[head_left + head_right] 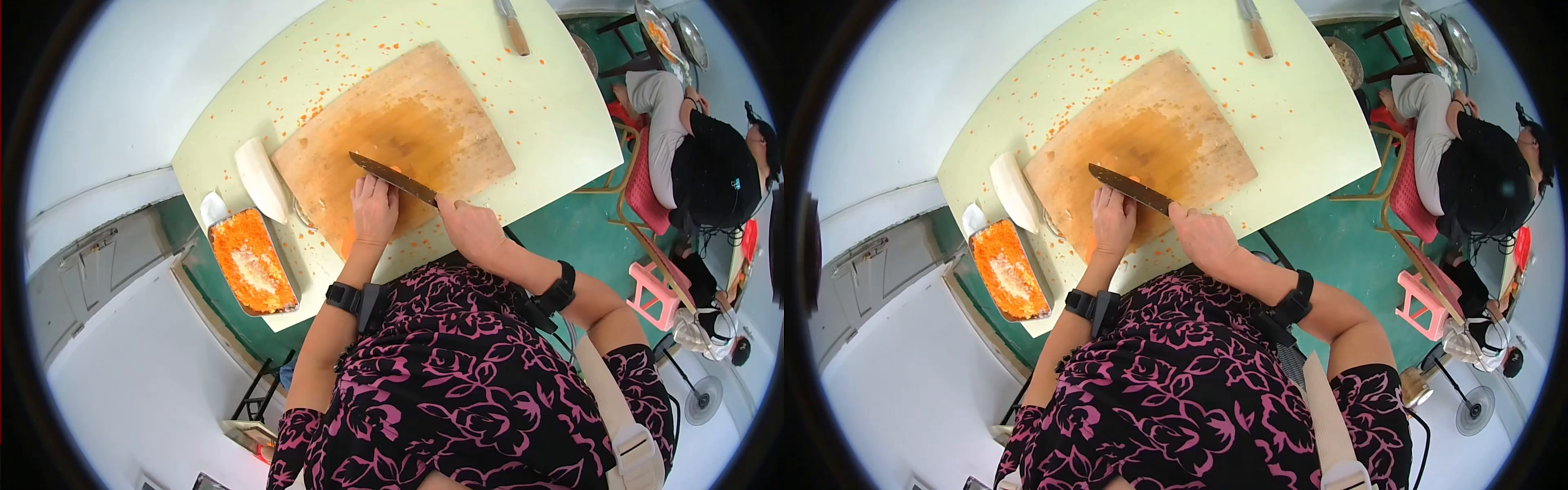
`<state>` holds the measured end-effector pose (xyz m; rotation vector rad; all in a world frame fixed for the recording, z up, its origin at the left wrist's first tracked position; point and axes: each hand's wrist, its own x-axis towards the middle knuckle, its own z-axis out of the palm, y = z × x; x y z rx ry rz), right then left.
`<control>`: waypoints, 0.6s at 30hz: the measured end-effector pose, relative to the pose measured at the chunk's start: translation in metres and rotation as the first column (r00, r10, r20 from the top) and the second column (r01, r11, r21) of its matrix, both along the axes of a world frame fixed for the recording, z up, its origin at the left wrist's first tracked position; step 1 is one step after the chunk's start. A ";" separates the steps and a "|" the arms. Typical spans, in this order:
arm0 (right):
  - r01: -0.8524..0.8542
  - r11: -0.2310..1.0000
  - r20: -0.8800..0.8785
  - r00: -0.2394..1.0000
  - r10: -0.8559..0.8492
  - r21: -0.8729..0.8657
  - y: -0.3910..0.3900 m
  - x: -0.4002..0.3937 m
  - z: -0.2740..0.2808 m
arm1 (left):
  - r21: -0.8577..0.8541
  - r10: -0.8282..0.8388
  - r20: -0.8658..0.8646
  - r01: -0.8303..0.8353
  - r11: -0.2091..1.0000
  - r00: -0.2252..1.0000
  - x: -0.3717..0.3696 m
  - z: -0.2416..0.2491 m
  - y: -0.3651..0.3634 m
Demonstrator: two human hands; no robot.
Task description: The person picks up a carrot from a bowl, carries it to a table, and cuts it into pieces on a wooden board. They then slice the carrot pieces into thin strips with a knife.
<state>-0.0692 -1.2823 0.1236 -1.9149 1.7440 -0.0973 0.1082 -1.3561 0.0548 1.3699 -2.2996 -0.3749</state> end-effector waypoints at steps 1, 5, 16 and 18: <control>-0.004 1.000 0.004 1.000 0.004 0.011 -0.001 0.000 -0.001 | -0.005 -0.005 -0.006 0.005 1.000 1.000 0.000 0.000 0.000; -0.001 1.000 0.015 1.000 0.001 -0.002 -0.001 0.000 -0.012 | 0.004 0.000 -0.011 0.000 1.000 1.000 0.000 0.001 -0.001; 0.007 1.000 0.016 1.000 -0.007 0.015 -0.006 0.001 -0.014 | -0.010 0.013 -0.003 -0.013 1.000 1.000 -0.002 0.000 0.001; 0.011 1.000 0.016 1.000 -0.011 0.019 -0.007 0.002 -0.014 | -0.019 0.018 -0.005 -0.018 1.000 1.000 -0.002 0.000 0.002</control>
